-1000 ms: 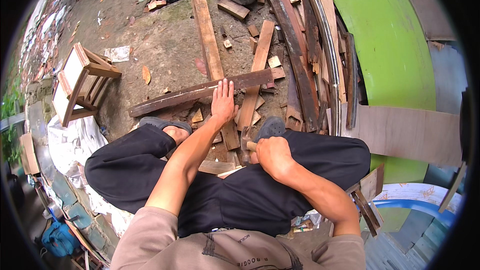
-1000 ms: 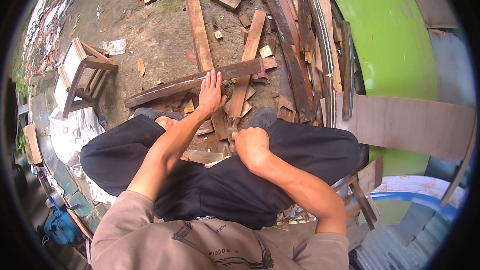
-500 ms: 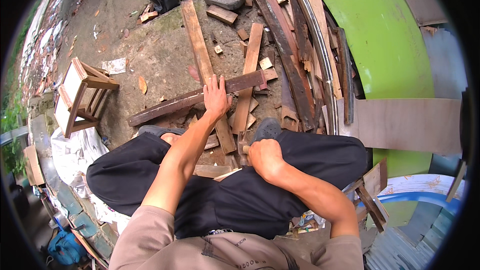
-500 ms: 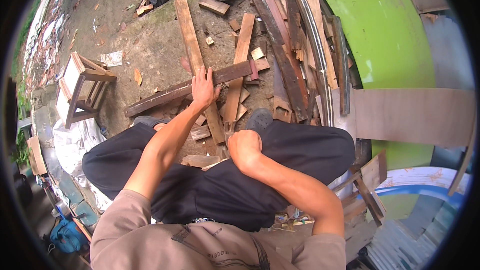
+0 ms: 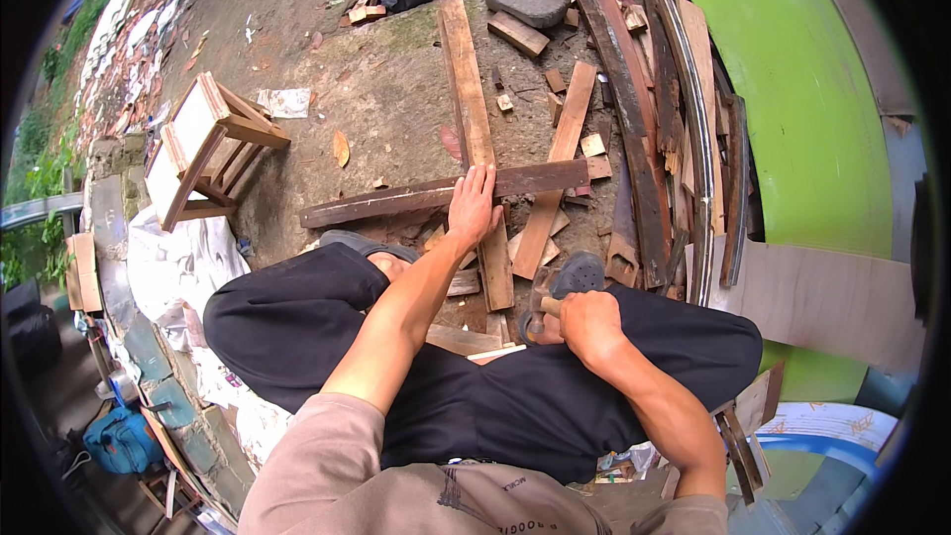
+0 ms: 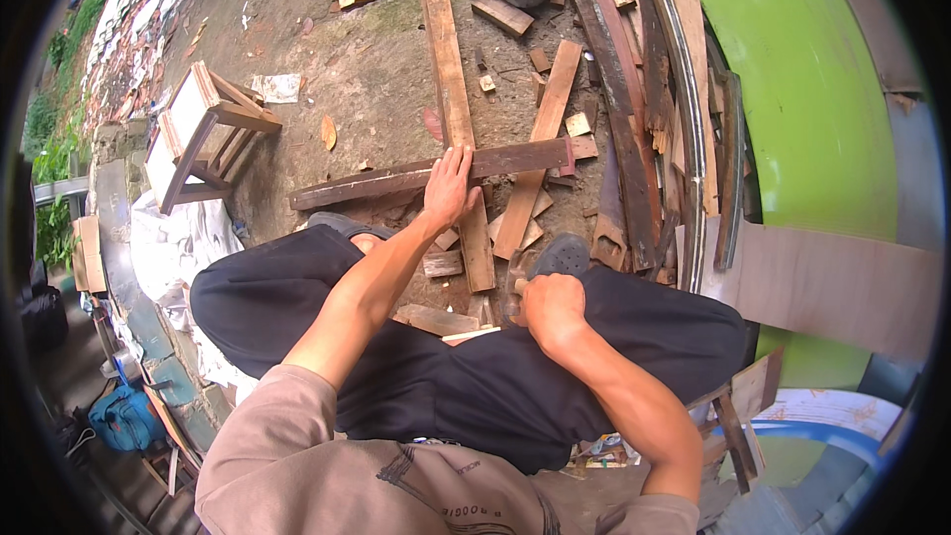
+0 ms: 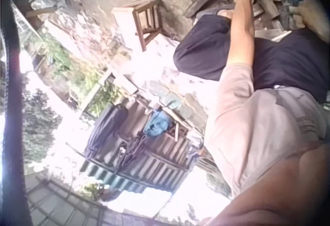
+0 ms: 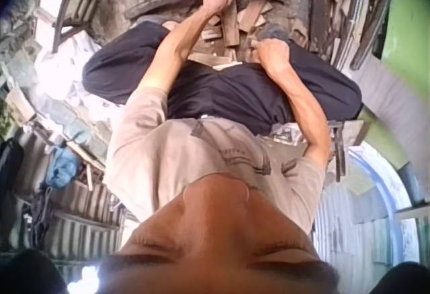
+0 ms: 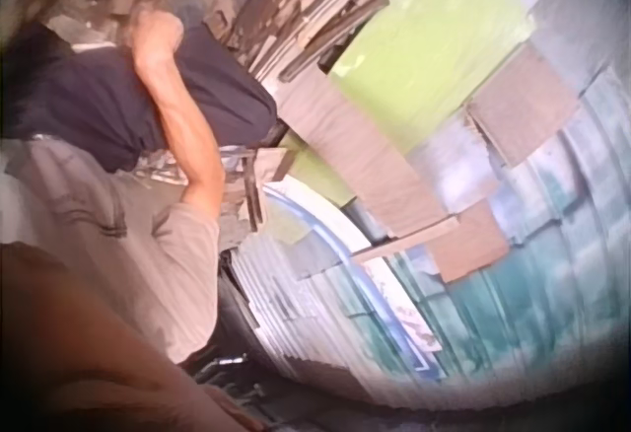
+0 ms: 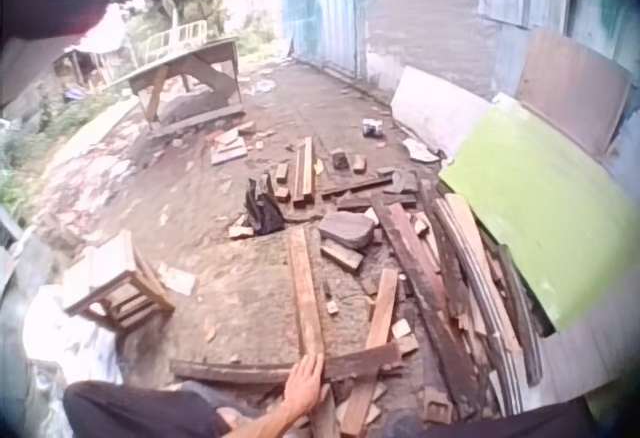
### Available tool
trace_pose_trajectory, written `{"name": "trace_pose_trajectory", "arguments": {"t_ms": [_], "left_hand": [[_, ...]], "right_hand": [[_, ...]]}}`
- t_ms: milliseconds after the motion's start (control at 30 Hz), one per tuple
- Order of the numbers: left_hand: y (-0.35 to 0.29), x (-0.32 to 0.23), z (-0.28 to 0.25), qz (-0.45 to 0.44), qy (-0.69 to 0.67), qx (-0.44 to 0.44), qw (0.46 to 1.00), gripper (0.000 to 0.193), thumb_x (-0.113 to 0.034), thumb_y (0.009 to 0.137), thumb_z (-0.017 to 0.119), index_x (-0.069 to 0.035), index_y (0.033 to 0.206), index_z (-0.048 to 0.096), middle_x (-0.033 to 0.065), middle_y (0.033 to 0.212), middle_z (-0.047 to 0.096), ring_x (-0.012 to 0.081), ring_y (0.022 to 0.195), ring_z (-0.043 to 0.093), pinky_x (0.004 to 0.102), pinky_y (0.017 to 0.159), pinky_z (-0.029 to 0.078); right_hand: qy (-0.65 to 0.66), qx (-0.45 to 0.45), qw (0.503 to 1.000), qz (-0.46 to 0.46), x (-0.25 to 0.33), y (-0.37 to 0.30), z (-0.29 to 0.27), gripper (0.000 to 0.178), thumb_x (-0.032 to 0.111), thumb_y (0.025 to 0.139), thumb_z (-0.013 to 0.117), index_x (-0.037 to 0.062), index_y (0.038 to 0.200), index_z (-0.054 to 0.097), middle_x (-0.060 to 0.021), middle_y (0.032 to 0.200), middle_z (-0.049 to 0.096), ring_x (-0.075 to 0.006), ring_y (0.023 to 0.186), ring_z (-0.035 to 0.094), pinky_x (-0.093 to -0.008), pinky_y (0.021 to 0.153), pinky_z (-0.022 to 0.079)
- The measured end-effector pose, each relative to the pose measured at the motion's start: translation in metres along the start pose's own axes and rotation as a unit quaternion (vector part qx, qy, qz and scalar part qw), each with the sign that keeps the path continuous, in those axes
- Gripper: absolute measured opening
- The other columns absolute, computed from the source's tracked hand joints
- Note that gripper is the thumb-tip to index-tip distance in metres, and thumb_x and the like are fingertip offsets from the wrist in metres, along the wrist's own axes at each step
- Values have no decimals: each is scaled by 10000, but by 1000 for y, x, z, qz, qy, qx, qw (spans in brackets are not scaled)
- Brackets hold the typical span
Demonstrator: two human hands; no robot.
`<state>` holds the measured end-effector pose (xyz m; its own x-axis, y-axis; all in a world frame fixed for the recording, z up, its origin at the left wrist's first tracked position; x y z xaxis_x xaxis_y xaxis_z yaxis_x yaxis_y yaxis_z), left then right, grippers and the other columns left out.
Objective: The person sits on the ground and uses a hammer to drive nails into a wooden frame. They repeatedly position the frame, strike nails, and adjust the wood pieces during the process.
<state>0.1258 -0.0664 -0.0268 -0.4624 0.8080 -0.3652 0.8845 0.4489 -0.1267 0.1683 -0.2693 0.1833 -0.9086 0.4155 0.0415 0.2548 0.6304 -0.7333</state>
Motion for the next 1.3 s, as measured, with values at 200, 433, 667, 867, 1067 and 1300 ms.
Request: {"name": "trace_pose_trajectory", "arguments": {"t_ms": [200, 433, 667, 867, 1067, 1300], "left_hand": [[-48, 41, 4, 5, 109, 92, 990, 993, -319, 814, 697, -41, 1555, 96, 134, 1623, 128, 327, 1496, 137, 475, 1202, 169], [-93, 108, -3, -257, 83, 127, 954, 1073, -349, 795, 710, -2, 1547, 28, 189, 1623, 66, 381, 1496, 91, 489, 1193, 166], [-91, 128, -2, -350, 40, 45, 935, 1099, -436, 798, 691, 95, 1511, 44, 308, 1580, 90, 445, 1479, 79, 499, 1197, 134], [-51, 17, -1, -53, 31, 124, 990, 1089, -488, 805, 694, 76, 1517, 92, 348, 1560, 111, 484, 1460, 130, 511, 1194, 172], [-42, -34, -12, 177, -159, 0, 971, 709, -331, 851, 682, -22, 1428, 410, 212, 1535, 328, 382, 1432, 296, 479, 1176, 256], [-62, 113, -17, -231, -4, -94, 968, 880, -187, 753, 702, -4, 1487, 252, 240, 1524, 293, 395, 1407, 299, 465, 1155, 264]], "right_hand": [[-21, -5, 1000, 1, -5, 6, 6, 138, 168, 826, 625, 107, 842, 748, -72, 803, 741, -212, 773, 737, -312, 628, 559], [-19, -15, 1000, -5, -4, 11, 10, 387, 399, 772, 761, 34, 885, 703, -112, 745, 716, -266, 737, 722, -370, 655, 557], [-22, -33, 999, -9, -3, 10, 12, 384, 400, 770, 761, 33, 870, 704, -125, 736, 711, -269, 730, 720, -374, 656, 558], [-38, -19, 999, -18, 2, 9, 8, 193, 243, 816, 654, 71, 859, 729, -88, 752, 727, -234, 735, 728, -338, 623, 554], [-18, -18, 1000, -17, 1, 9, 8, 283, 324, 782, 722, 54, 868, 717, -103, 754, 724, -250, 745, 727, -356, 648, 558], [5, -27, 999, -16, -10, 13, 4, 428, 413, 748, 781, 14, 871, 688, -146, 746, 712, -288, 744, 721, -386, 663, 563]]}}
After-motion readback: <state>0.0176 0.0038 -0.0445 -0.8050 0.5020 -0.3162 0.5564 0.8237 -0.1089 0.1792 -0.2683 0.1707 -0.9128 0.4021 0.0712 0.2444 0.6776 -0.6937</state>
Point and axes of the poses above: each hand's wrist, its own y-axis towards the middle knuckle, its own z-axis out of the palm, x = y × z, the point moved 4 cm from there along y, towards the middle knuckle
